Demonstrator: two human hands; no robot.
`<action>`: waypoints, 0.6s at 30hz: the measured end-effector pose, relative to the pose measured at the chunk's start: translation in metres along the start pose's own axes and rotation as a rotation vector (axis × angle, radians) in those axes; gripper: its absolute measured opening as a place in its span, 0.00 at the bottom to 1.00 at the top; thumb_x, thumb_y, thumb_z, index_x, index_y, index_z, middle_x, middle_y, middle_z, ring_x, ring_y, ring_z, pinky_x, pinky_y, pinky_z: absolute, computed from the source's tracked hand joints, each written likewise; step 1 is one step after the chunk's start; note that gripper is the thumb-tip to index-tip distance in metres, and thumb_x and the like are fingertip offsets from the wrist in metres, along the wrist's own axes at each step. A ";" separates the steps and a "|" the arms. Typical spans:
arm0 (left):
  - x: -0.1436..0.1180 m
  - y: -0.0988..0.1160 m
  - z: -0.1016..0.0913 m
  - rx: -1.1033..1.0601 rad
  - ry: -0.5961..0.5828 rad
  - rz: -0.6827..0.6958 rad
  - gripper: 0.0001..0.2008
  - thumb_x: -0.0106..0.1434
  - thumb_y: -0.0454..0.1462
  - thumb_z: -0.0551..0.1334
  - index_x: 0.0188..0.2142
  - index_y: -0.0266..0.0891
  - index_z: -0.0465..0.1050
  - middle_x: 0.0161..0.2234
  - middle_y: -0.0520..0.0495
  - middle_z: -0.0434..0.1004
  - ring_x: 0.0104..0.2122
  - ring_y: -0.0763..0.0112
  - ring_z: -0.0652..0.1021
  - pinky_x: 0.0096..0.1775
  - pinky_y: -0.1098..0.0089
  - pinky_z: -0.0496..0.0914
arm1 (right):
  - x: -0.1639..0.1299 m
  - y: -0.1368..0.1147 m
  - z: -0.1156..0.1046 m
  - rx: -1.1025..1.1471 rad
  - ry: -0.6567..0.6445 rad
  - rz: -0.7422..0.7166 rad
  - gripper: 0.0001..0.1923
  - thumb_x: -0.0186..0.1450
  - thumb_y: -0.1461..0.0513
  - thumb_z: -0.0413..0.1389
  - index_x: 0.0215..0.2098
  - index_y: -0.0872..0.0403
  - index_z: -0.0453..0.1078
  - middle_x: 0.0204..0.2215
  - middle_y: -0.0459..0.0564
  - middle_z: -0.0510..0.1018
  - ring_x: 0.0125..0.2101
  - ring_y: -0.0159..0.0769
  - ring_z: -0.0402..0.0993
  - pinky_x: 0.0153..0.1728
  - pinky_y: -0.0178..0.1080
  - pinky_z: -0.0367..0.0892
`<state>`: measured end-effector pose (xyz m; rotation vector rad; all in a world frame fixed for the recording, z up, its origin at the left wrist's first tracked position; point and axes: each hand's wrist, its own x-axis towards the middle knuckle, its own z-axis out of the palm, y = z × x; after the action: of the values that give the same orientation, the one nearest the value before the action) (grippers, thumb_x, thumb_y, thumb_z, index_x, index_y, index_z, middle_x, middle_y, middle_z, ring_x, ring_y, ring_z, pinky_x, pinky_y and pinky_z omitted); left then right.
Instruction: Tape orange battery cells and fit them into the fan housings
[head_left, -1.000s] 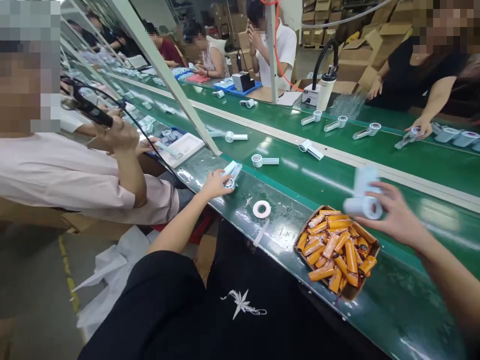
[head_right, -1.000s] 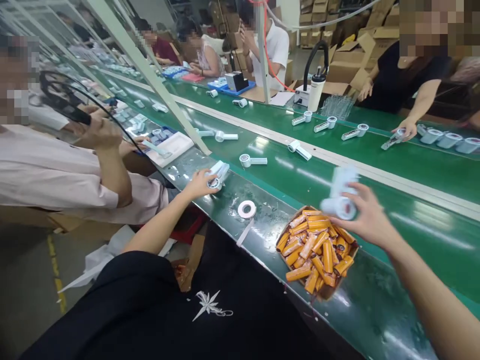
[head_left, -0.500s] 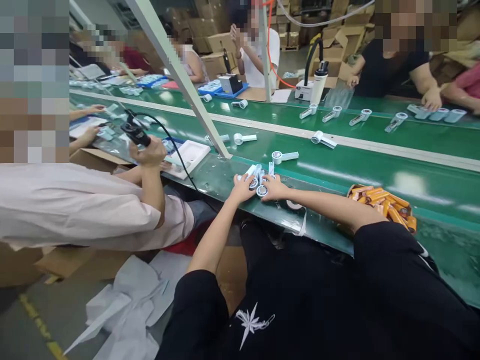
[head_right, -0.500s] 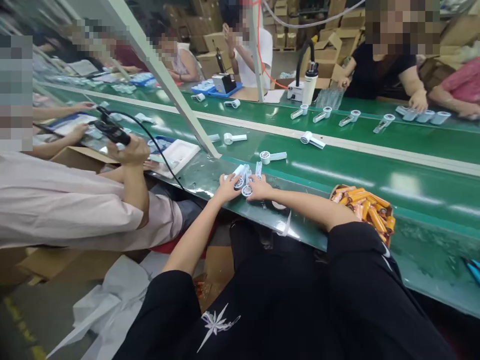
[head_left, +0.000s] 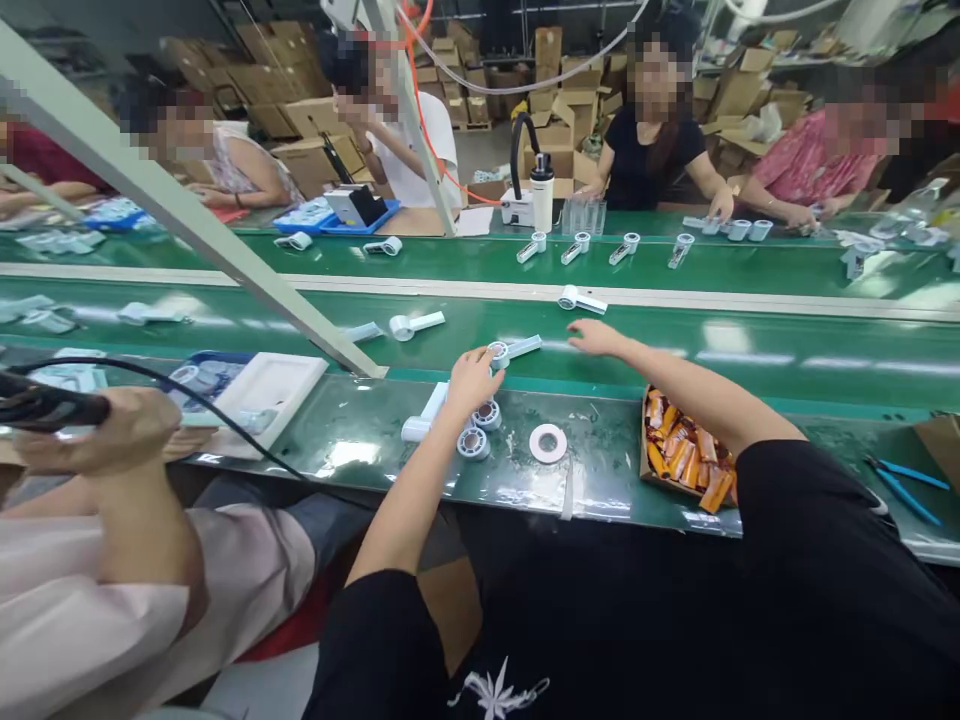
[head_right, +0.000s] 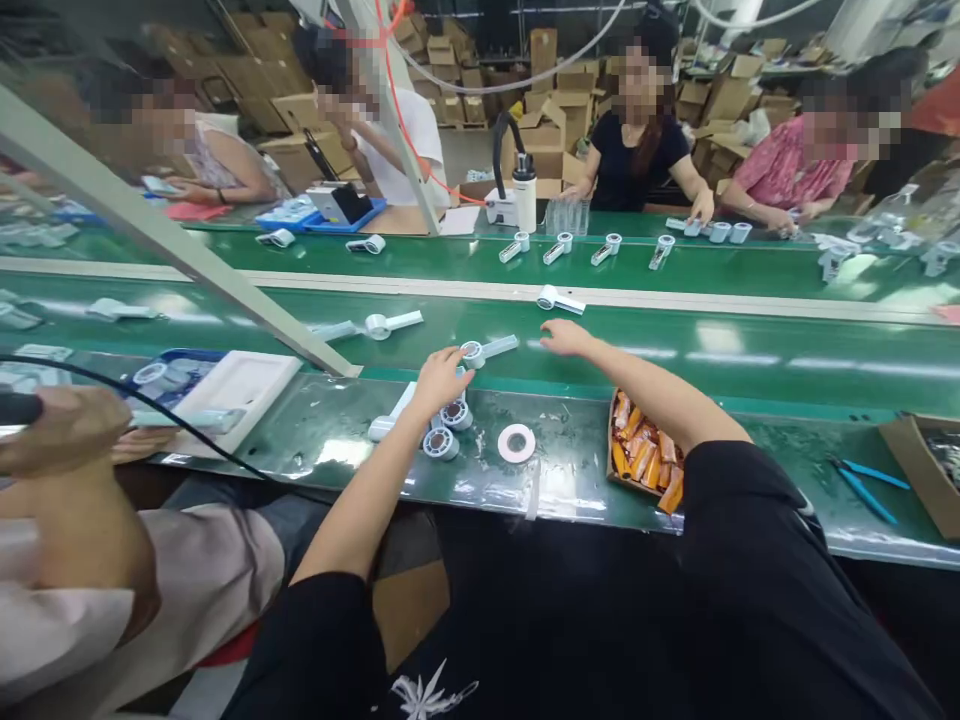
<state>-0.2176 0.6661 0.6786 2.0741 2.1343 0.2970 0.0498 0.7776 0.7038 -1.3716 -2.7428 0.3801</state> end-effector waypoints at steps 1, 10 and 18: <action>0.018 0.012 0.001 0.006 -0.013 -0.014 0.32 0.74 0.45 0.57 0.74 0.40 0.66 0.76 0.34 0.63 0.73 0.41 0.64 0.74 0.42 0.58 | 0.013 0.001 -0.003 -0.020 0.010 0.015 0.23 0.77 0.51 0.62 0.64 0.55 0.73 0.61 0.57 0.77 0.56 0.48 0.80 0.56 0.54 0.80; 0.071 0.075 -0.029 0.097 -0.128 0.020 0.26 0.68 0.39 0.59 0.65 0.49 0.78 0.59 0.38 0.84 0.59 0.46 0.81 0.63 0.50 0.72 | 0.057 0.044 -0.045 -0.117 0.099 -0.078 0.22 0.76 0.52 0.64 0.63 0.53 0.74 0.61 0.57 0.78 0.55 0.46 0.80 0.56 0.53 0.80; -0.011 -0.037 -0.070 0.349 -0.078 -0.387 0.20 0.68 0.54 0.49 0.40 0.71 0.82 0.26 0.67 0.83 0.43 0.55 0.88 0.47 0.59 0.80 | 0.024 0.122 -0.083 -0.079 0.077 -0.199 0.23 0.77 0.53 0.63 0.64 0.56 0.73 0.61 0.57 0.78 0.56 0.48 0.79 0.56 0.54 0.80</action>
<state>-0.2703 0.6516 0.7372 1.7223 2.6192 -0.2135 0.1434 0.8831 0.7533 -1.0894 -2.8229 0.2061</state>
